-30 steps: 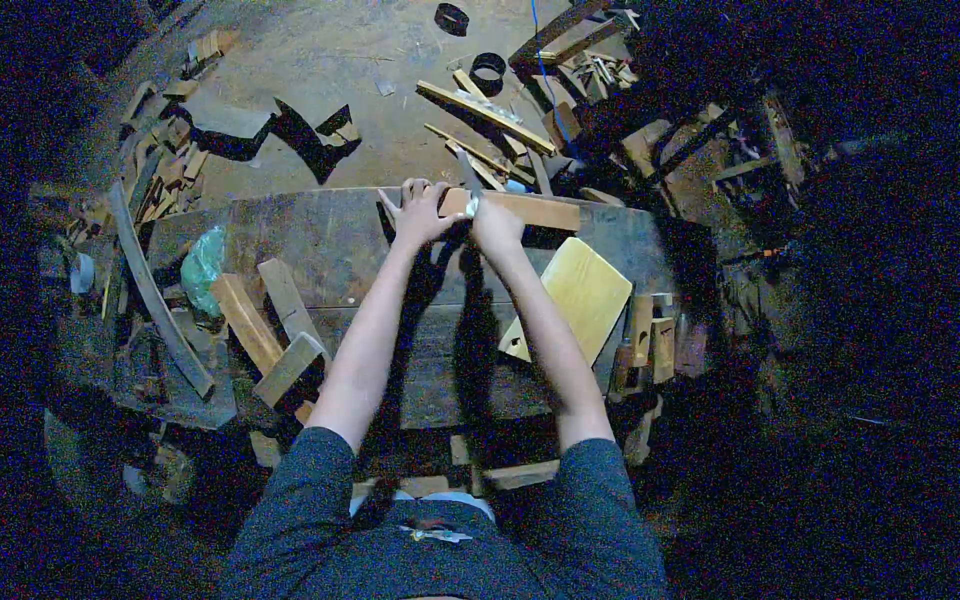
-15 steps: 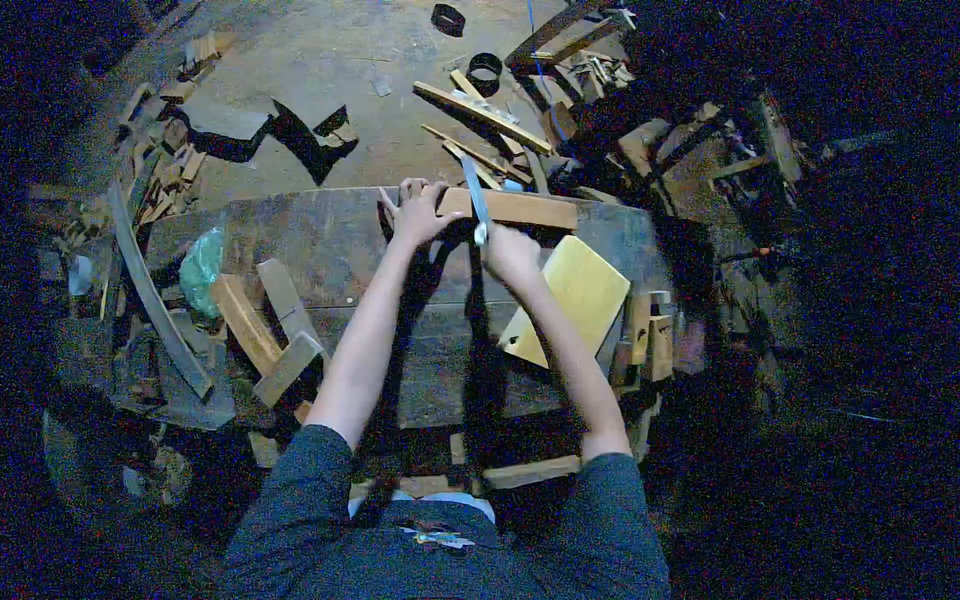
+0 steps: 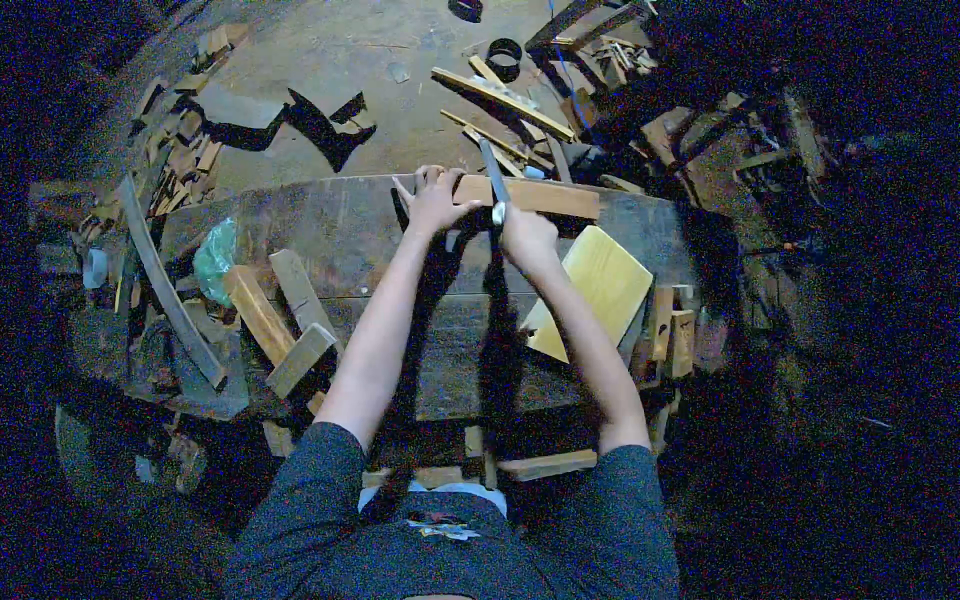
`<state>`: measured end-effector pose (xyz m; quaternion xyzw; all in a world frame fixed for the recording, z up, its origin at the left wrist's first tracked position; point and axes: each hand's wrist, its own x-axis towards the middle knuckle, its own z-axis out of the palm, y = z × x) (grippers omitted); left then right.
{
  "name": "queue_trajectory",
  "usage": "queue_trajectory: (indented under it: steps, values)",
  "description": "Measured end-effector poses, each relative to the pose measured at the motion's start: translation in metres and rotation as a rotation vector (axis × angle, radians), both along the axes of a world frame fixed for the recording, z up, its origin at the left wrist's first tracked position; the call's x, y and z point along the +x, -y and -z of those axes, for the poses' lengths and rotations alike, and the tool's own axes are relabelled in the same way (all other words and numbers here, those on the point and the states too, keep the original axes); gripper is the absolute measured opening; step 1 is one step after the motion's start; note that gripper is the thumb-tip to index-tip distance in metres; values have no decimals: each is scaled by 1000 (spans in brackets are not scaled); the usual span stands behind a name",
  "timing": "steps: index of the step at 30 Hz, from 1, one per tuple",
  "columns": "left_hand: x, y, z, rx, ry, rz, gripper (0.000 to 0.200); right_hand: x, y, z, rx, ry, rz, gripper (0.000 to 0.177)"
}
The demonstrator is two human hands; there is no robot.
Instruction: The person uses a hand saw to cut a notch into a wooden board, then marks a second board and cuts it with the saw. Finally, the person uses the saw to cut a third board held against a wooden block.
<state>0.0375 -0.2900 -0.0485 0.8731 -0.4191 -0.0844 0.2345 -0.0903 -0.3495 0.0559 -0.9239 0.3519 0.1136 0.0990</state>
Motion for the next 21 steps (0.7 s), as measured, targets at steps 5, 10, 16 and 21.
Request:
queue_trajectory:
  steps: [5, 10, 16, 21]
  values:
    - [-1, -3, -20, 90, -103, 12, 52, -72, -47, -40, 57, -179, -30, 28]
    - [-1, -4, -22, 80, -92, 19, 52, -69, -40, -52, 99, -149, -37, 30]
    - [1, -1, -2, -4, -37, 26, 54, 23, 14, 11, 48, -78, 41, 17]
    - [1, -4, -13, 92, 3, 29, 56, 78, 31, 40, -17, -136, 156, 19]
